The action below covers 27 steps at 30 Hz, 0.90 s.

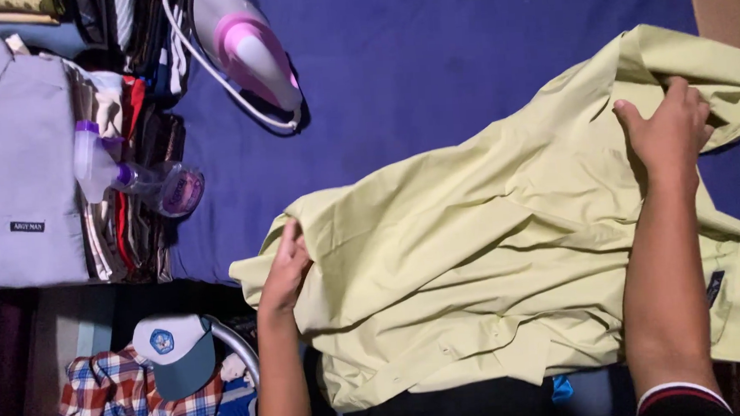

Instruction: Ironing a long-sleeved shirt on a flat surface and then buttoning the collar.

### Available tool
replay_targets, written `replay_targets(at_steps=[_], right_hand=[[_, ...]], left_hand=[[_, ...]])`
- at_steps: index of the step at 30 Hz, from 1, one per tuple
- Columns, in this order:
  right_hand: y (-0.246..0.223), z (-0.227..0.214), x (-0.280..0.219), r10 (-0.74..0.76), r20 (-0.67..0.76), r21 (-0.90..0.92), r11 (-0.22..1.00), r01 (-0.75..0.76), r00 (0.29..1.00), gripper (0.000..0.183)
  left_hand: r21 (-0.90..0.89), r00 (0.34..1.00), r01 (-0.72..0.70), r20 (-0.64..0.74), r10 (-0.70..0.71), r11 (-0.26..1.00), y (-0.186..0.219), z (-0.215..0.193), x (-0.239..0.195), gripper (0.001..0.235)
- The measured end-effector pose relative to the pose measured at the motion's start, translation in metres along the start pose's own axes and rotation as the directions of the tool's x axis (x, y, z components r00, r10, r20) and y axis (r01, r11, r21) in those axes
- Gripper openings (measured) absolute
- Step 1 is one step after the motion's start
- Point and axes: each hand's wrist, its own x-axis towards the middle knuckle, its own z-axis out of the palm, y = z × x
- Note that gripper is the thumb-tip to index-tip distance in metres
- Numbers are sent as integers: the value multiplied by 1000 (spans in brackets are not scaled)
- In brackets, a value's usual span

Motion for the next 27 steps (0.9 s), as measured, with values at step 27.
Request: replay_targets(at_steps=[27], right_hand=[[86,76,154,-69,305,642,751,-151,950,65]], left_hand=[[483,815,-208,-395,424,850,79,-48,63,62]])
